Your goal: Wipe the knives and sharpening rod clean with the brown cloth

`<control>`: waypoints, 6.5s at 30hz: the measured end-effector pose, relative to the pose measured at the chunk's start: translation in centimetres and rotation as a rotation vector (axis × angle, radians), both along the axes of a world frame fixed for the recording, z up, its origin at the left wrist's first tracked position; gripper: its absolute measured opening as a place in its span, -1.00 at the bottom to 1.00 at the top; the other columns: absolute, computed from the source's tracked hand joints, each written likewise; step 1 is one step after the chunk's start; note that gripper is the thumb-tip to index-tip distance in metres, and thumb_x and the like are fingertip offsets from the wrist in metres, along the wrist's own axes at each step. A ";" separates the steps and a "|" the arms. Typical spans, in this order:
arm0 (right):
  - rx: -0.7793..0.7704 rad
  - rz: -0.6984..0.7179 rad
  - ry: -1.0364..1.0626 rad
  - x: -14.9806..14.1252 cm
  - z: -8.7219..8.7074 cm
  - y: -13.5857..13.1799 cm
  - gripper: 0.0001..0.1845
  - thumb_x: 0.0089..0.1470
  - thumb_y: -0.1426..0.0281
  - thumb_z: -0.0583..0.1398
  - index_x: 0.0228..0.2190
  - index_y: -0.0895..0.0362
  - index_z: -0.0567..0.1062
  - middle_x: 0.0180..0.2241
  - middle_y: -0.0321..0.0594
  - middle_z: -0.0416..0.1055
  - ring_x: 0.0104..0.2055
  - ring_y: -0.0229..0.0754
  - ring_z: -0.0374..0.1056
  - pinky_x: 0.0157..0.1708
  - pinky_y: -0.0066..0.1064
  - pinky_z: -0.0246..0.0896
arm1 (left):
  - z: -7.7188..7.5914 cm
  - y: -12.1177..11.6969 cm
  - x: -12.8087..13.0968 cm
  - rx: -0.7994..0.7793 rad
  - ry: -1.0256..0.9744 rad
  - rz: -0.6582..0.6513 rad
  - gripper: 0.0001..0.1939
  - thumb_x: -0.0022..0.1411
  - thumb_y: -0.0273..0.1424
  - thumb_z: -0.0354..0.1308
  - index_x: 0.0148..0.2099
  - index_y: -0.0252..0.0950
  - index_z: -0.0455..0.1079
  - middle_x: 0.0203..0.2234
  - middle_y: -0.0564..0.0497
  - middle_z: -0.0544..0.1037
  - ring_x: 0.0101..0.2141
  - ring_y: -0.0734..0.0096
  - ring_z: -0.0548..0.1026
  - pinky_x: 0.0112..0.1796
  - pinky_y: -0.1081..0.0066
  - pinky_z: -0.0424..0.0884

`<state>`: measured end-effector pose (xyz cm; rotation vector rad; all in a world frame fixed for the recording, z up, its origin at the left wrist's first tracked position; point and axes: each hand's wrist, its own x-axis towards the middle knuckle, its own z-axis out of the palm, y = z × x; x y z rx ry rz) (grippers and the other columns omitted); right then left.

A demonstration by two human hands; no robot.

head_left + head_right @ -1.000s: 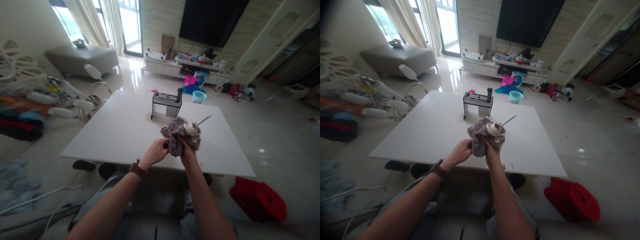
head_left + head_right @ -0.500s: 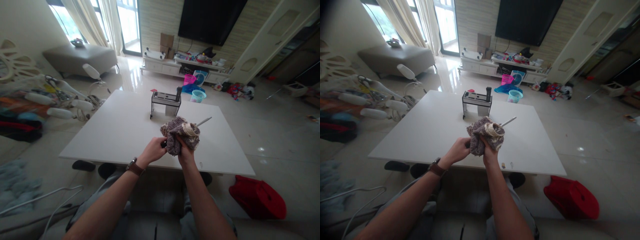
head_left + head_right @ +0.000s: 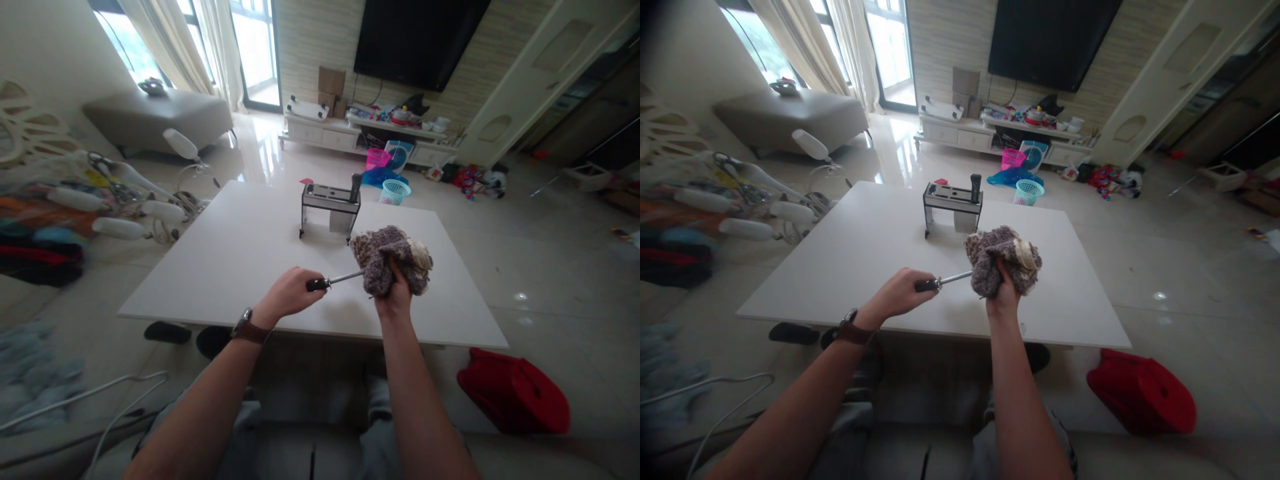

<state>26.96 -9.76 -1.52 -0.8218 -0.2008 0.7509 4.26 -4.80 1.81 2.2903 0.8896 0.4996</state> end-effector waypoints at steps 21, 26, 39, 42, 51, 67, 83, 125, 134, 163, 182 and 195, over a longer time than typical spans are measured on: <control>-0.136 0.197 -0.084 -4.7 -0.7 -1.1 -0.42 -0.20 0.29 0.51 -0.08 0.09 0.61 -0.04 -0.23 0.63 0.12 -0.03 0.50 0.26 -0.04 0.34 | -1.4 -1.0 1.7 -0.104 -0.147 0.098 -0.80 0.20 -0.36 0.19 -0.45 -0.33 0.46 -0.61 0.12 0.37 -0.50 0.52 0.24 -0.43 0.47 0.07; -0.216 0.205 -0.075 -6.6 -1.1 -1.2 -0.32 -0.36 0.31 0.55 -0.10 0.08 0.60 -0.05 -0.21 0.64 0.13 0.03 0.49 0.25 -0.01 0.36 | -2.3 -1.4 2.6 -0.050 -0.178 0.109 -0.87 0.14 -0.45 0.17 -0.45 -0.34 0.47 -0.58 0.05 0.48 -0.46 0.46 0.34 -0.40 0.47 0.15; -0.216 0.227 -0.117 -6.2 -1.7 -1.1 -0.33 -0.29 0.29 0.54 -0.06 0.09 0.60 -0.04 -0.18 0.63 0.13 0.03 0.50 0.22 0.01 0.39 | -1.9 -1.5 2.6 -0.022 -0.116 0.120 -0.89 0.12 -0.46 0.19 -0.36 -0.31 0.56 -0.48 -0.07 0.62 -0.42 0.36 0.46 -0.38 0.45 0.26; -0.214 0.224 -0.104 -6.2 -1.7 -1.1 -0.33 -0.30 0.31 0.54 -0.06 0.09 0.60 -0.05 -0.18 0.63 0.13 0.04 0.49 0.22 0.03 0.39 | -1.9 -1.5 2.6 -0.021 -0.101 0.124 -0.90 0.13 -0.46 0.20 -0.37 -0.29 0.55 -0.48 -0.08 0.62 -0.40 0.33 0.50 -0.38 0.45 0.25; -0.216 0.196 -0.081 -6.5 -1.4 -1.1 -0.33 -0.31 0.33 0.55 -0.07 0.10 0.60 -0.04 -0.19 0.63 0.11 0.02 0.50 0.24 0.02 0.35 | -2.1 -1.5 2.5 0.009 -0.088 0.111 -0.90 0.15 -0.44 0.18 -0.39 -0.28 0.51 -0.46 -0.10 0.63 -0.35 0.24 0.59 -0.39 0.42 0.21; -0.214 0.185 -0.106 -6.6 -1.2 -1.2 -0.33 -0.28 0.30 0.54 -0.06 0.09 0.60 -0.04 -0.20 0.63 0.10 0.02 0.51 0.24 0.05 0.35 | -2.2 -1.4 2.6 0.012 -0.070 0.118 -0.90 0.16 -0.44 0.19 -0.39 -0.28 0.51 -0.44 -0.13 0.64 -0.33 0.24 0.59 -0.39 0.42 0.21; -0.228 0.195 -0.081 -6.4 -1.5 -1.0 -0.29 -0.34 0.28 0.56 -0.07 0.10 0.60 -0.03 -0.19 0.62 0.12 0.01 0.50 0.23 -0.05 0.37 | -2.2 -1.5 2.7 0.049 -0.026 0.127 -0.88 0.17 -0.41 0.19 -0.40 -0.29 0.50 -0.39 -0.16 0.67 -0.32 0.23 0.59 -0.37 0.39 0.19; -0.206 0.174 -0.094 -6.2 -2.3 -0.8 -0.38 -0.24 0.32 0.52 -0.07 0.11 0.60 -0.06 -0.19 0.63 0.07 -0.01 0.52 0.20 -0.04 0.40 | -2.4 -1.6 2.8 0.059 0.037 0.121 -0.86 0.20 -0.40 0.16 -0.36 -0.28 0.52 -0.37 -0.16 0.67 -0.34 0.26 0.56 -0.38 0.38 0.18; -0.207 0.178 -0.058 -6.3 -2.2 -0.8 -0.37 -0.28 0.31 0.54 -0.09 0.12 0.61 -0.07 -0.18 0.64 0.04 -0.02 0.54 0.20 -0.03 0.40 | -2.1 -1.7 2.8 0.056 0.051 0.110 -0.85 0.22 -0.41 0.15 -0.32 -0.27 0.55 -0.36 -0.16 0.68 -0.32 0.23 0.57 -0.36 0.38 0.22; -0.127 0.052 -0.141 -4.8 -1.8 -0.3 -0.33 -0.20 0.32 0.50 0.02 0.08 0.58 0.07 -0.20 0.58 0.17 -0.02 0.46 0.29 0.01 0.29 | -1.5 -1.1 2.1 0.028 0.154 0.103 -0.80 0.34 -0.31 0.12 -0.14 -0.17 0.58 -0.30 -0.08 0.67 -0.29 0.22 0.57 -0.35 0.39 0.20; -0.113 -0.052 -0.045 -1.3 -0.6 -0.2 -0.49 -0.13 0.32 0.48 -0.08 0.08 0.62 0.04 -0.22 0.60 0.17 -0.08 0.48 0.25 -0.13 0.36 | -1.7 -0.1 1.1 -0.085 0.106 0.174 -0.72 0.21 -0.22 0.18 -0.41 -0.29 0.57 -0.56 0.01 0.53 -0.53 0.45 0.32 -0.45 0.40 0.07; -0.244 -0.023 -0.186 -7.5 -2.3 -1.0 -0.23 -0.30 0.29 0.55 0.02 0.12 0.56 0.07 -0.15 0.57 0.16 -0.03 0.46 0.26 -0.01 0.33 | -2.4 -1.5 3.2 -0.095 -0.018 0.164 -0.80 0.19 -0.41 0.13 -0.36 -0.34 0.57 -0.35 -0.17 0.68 -0.35 0.28 0.55 -0.39 0.42 0.21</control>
